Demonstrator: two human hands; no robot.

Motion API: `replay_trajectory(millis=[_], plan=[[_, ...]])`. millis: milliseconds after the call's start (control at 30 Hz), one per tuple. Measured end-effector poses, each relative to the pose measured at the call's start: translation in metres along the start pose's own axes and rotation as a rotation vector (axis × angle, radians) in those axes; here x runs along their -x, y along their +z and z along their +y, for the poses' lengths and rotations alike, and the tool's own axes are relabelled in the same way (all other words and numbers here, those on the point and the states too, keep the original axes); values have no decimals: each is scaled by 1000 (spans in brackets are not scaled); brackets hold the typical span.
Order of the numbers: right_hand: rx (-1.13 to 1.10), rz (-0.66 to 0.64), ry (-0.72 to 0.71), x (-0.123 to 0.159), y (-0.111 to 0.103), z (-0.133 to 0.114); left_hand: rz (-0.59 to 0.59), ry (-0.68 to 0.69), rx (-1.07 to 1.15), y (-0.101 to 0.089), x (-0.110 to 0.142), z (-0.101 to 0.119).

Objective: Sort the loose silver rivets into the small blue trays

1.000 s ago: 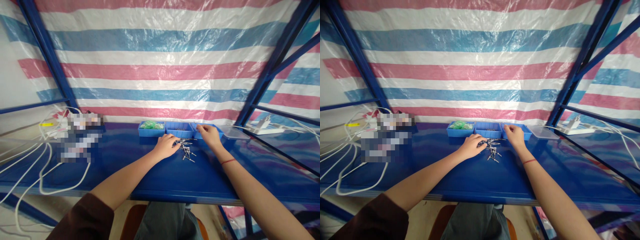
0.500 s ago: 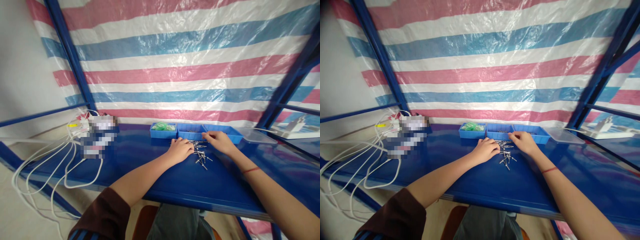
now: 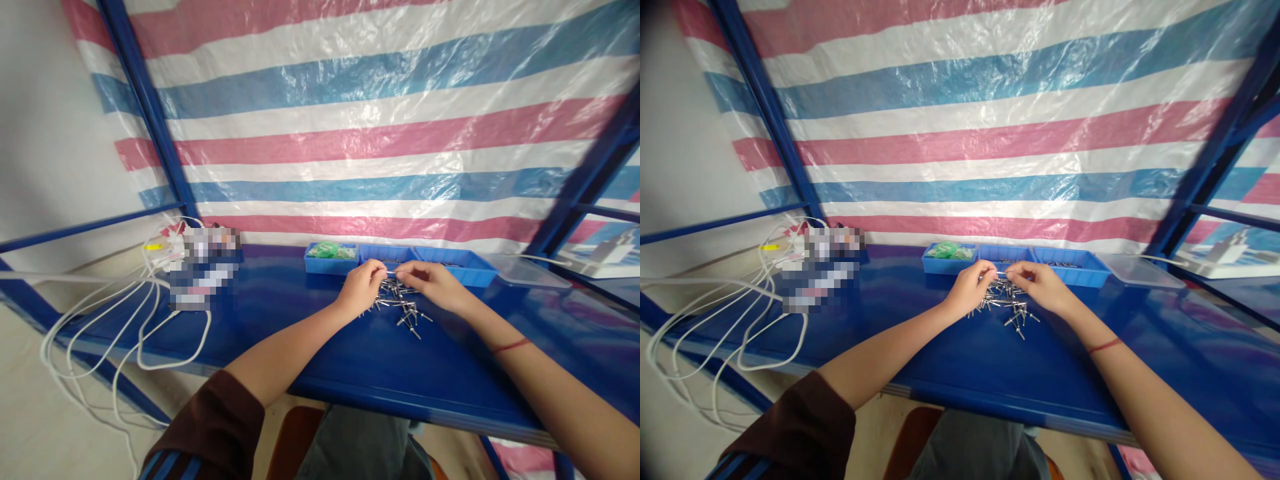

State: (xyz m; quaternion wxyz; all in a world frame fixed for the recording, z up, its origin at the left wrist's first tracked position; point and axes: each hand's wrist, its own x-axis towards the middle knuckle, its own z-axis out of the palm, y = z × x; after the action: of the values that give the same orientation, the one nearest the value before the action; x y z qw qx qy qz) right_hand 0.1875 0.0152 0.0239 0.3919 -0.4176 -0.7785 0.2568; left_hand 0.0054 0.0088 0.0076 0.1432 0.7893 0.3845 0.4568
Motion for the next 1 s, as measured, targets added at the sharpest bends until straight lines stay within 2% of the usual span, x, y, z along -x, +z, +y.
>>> replay_trajectory(millis=[133,300,400,467,567,667,767,833,1000], plan=[[-33,103,28,1,0,-9,-66,17,-51,2,1,-2],[-15,111,0,2,4,-11,-112,73,-39,7,2,-2],[-52,128,-1,2,6,-9,-135,48,-10,9,2,-3],[-62,126,-8,3,6,-9,-118,25,39,10,2,-4],[-5,124,-19,3,5,-10,-31,25,96,8,1,-5],[81,79,-23,2,2,-7,53,36,62,6,0,-5],[158,19,-26,0,-2,-1,43,32,-2,3,0,-5],[228,89,1,-1,-8,4,-15,35,-62,2,1,-4],[478,462,225,-1,-39,22,-224,88,-341,2,8,-1]])
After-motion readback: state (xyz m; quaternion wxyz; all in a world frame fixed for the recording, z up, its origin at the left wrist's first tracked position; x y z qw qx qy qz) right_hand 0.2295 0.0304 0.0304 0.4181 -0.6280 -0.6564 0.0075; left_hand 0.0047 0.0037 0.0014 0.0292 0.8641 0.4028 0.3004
